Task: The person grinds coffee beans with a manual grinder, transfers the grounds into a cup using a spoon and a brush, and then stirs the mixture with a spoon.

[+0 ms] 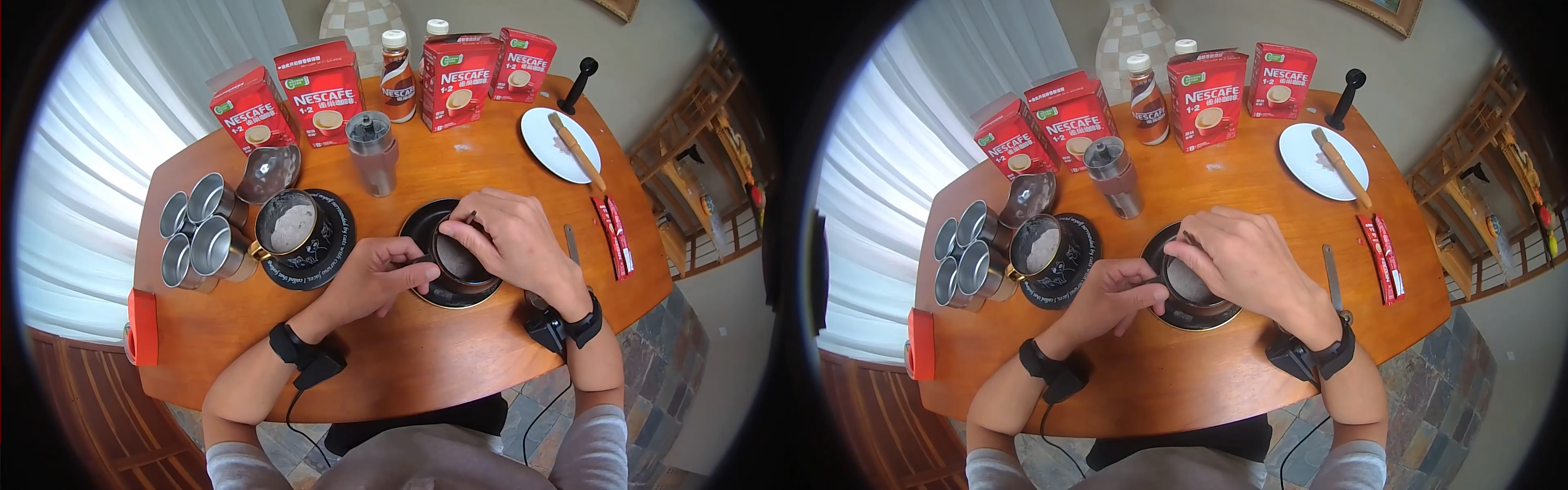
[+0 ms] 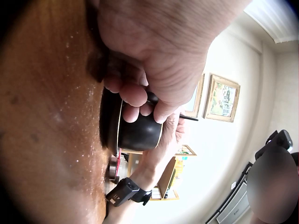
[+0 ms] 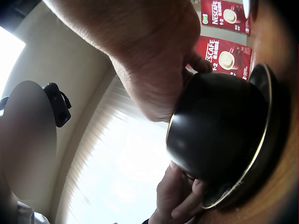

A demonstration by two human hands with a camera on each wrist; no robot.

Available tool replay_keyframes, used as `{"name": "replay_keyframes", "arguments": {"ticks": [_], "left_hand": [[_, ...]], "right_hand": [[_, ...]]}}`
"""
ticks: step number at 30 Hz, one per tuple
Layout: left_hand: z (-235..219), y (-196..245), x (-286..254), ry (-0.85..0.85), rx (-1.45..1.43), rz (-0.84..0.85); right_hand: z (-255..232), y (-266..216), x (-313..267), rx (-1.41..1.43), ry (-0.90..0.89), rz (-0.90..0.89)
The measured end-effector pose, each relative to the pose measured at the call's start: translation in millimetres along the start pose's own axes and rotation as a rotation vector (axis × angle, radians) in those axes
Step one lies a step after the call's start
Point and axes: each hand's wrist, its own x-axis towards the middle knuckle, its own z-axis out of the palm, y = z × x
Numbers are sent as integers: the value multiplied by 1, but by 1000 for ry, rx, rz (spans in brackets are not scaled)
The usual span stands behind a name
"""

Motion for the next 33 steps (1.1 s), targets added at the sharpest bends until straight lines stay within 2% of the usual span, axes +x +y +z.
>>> {"name": "replay_keyframes", "arguments": {"ticks": [6,12,18,21,27,30,33], "left_hand": [[-1,-1,0,-2,-1,-3],[-1,0,0,-6,0,-3],[0,0,0,-5,-6,3],[0,0,0,-5,-3,-2],[-1,-1,1,-4,3,-6],[-1,0,0,-4,-1,-12],[-1,-1,0,-6,-3,-7]], "right_hand": [[1,1,0,50,76,-3],[-3,-5,2,59,55,80],[0,-2,1,72,91,67],[-4,-3,0,124,11,112],[-2,-4,1,118,48,39],[-9,-5,1,137,-28,59],[-4,-5,1,129,41,20]]}}
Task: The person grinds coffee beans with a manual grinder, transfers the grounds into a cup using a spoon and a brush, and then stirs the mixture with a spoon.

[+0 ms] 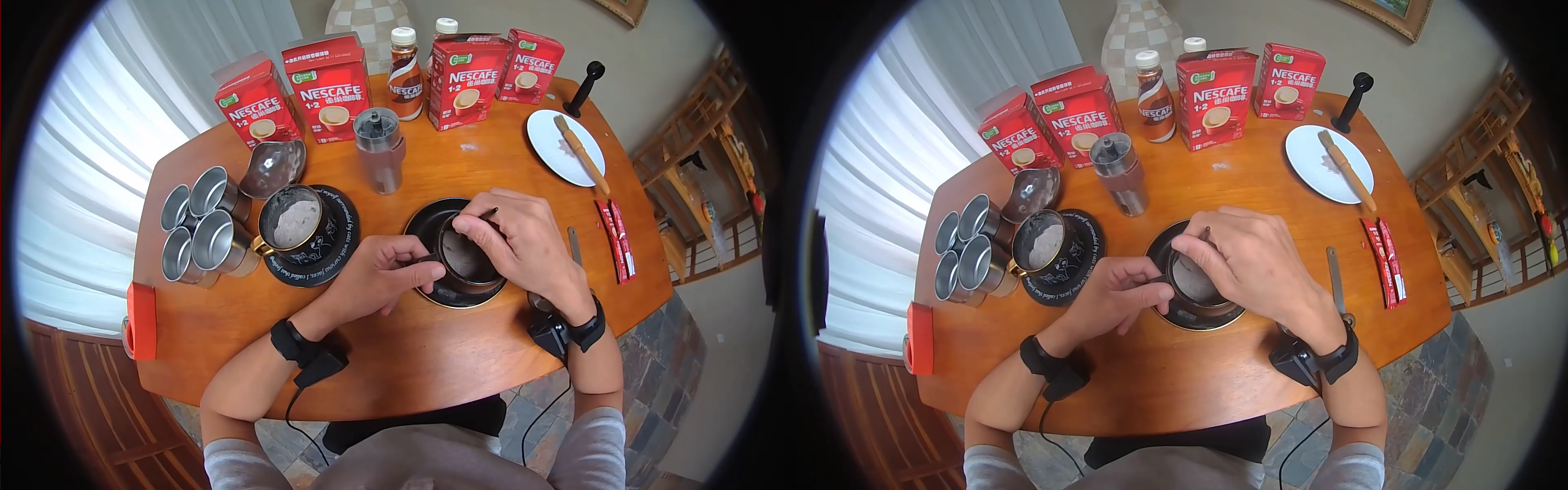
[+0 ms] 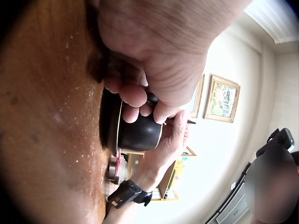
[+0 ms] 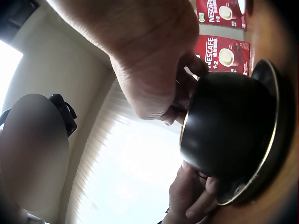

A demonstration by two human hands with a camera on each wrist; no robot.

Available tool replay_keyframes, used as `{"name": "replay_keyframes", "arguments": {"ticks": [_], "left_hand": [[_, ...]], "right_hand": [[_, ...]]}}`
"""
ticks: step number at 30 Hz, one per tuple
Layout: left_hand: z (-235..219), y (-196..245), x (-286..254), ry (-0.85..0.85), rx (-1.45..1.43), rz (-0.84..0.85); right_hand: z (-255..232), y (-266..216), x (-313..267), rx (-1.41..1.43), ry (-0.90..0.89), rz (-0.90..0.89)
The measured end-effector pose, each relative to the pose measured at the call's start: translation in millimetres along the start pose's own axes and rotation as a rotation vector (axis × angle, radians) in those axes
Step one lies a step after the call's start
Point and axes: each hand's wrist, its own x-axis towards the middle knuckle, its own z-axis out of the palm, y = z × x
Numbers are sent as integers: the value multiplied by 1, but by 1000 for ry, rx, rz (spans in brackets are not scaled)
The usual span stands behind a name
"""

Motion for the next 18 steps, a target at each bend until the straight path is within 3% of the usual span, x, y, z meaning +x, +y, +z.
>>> {"name": "replay_keyframes", "arguments": {"ticks": [6,9,18], "left_hand": [[0,0,0,-1,-3,-2],[0,1,0,-4,2,2],[1,1,0,-1,4,-3]], "right_hand": [[-7,-2,0,-1,-96,39],[1,2,0,13,-7,-20],[1,3,0,17,-5,11]]}}
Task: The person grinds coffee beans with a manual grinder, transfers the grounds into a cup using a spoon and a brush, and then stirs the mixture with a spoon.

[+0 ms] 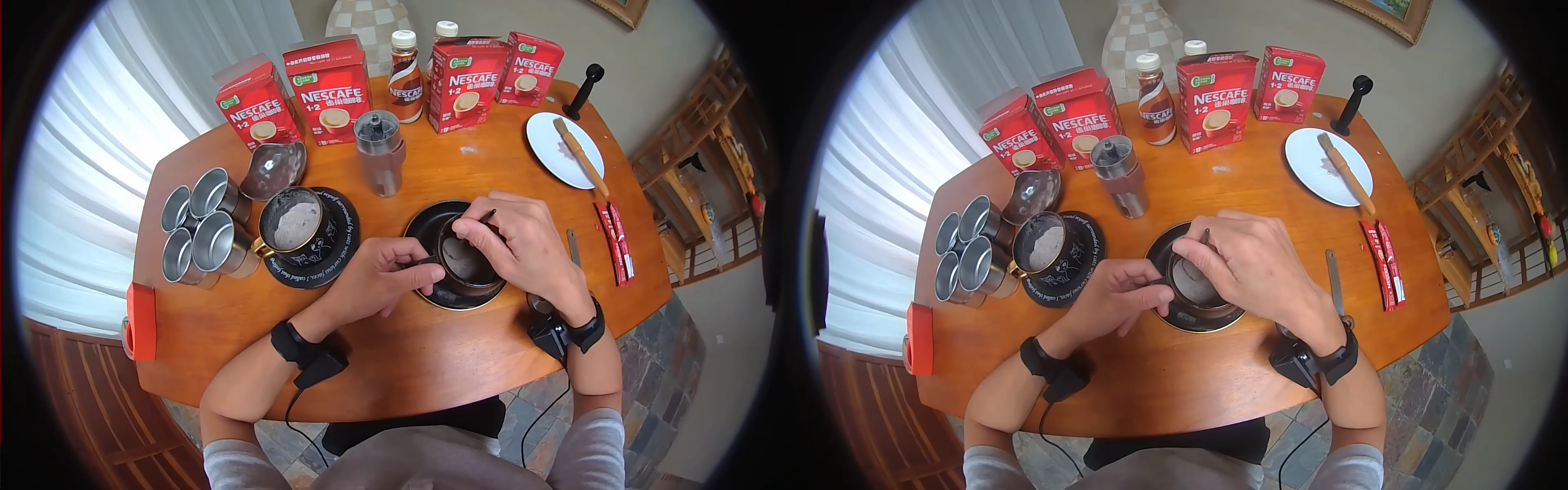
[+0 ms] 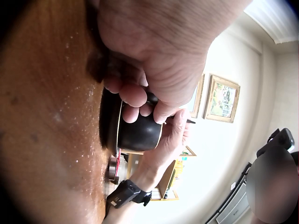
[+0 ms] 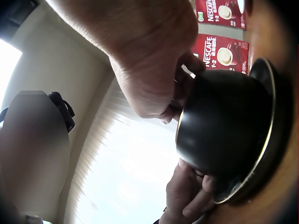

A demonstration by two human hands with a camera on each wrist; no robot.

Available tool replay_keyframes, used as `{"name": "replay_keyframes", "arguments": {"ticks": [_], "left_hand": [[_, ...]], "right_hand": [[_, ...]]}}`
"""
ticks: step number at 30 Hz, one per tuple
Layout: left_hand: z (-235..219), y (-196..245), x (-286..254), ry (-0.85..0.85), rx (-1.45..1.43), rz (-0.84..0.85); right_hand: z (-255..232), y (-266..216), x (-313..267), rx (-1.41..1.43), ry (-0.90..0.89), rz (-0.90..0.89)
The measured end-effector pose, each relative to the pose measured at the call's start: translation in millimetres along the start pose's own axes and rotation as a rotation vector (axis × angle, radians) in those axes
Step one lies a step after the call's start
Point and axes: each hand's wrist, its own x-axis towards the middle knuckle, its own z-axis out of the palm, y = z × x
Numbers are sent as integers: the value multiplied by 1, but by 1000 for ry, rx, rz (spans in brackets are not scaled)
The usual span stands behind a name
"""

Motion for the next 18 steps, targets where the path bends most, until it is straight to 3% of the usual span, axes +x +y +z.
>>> {"name": "replay_keyframes", "arguments": {"ticks": [18], "left_hand": [[0,-2,0,8,5,-7]], "right_hand": [[-1,-2,0,-23,-10,20]]}}
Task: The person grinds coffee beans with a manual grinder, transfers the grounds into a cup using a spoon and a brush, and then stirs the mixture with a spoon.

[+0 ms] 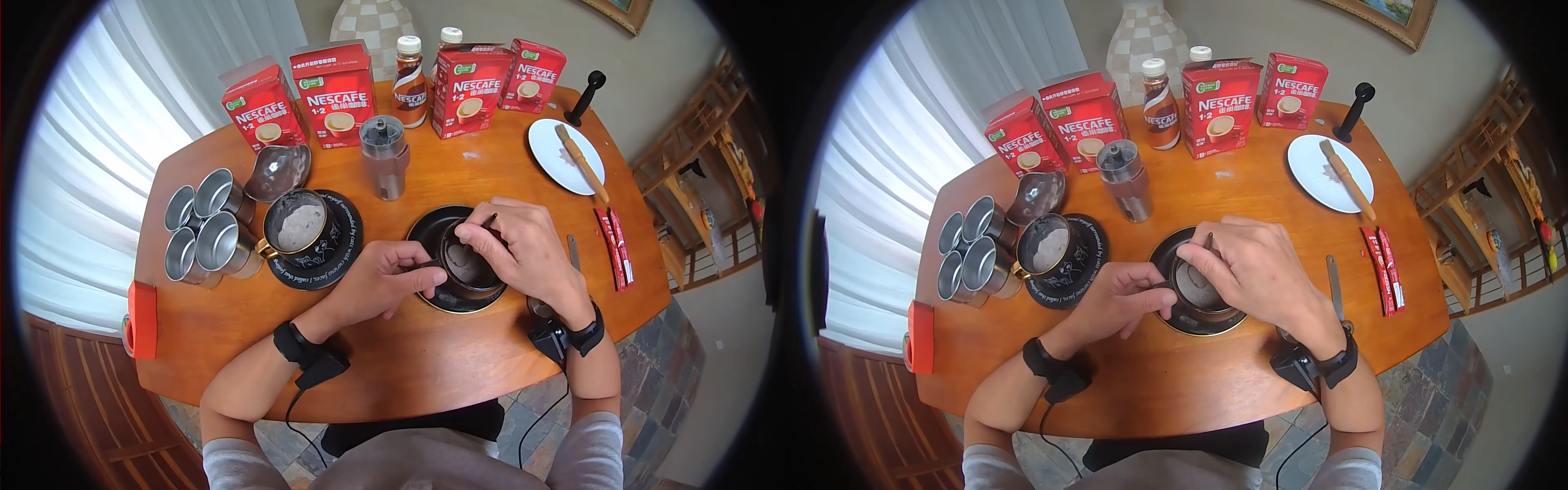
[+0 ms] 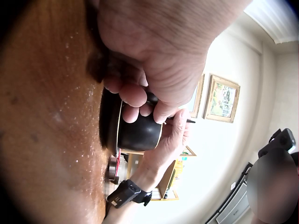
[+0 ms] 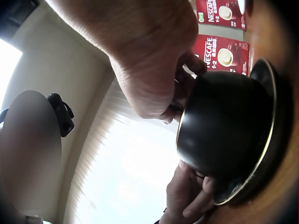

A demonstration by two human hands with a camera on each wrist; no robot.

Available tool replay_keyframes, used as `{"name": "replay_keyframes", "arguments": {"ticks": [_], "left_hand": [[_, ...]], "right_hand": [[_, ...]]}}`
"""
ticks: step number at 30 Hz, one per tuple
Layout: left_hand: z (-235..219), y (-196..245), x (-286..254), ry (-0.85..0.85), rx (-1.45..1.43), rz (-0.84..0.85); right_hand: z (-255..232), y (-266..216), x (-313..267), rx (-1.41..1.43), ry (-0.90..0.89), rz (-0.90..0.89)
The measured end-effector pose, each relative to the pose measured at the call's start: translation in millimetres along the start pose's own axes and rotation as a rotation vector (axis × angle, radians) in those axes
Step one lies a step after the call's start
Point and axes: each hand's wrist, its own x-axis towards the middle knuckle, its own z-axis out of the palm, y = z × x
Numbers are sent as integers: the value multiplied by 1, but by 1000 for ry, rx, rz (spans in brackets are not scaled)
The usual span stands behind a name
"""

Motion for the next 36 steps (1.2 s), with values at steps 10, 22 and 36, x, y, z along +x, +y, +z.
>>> {"name": "replay_keyframes", "arguments": {"ticks": [10,22,36], "left_hand": [[-2,2,0,-36,7,-8],[-1,0,0,-29,22,7],[1,0,-1,3,28,11]], "right_hand": [[-1,-2,0,-40,-30,32],[1,-2,-2,-180,-104,-15],[2,-1,-3,-187,-73,-54]]}}
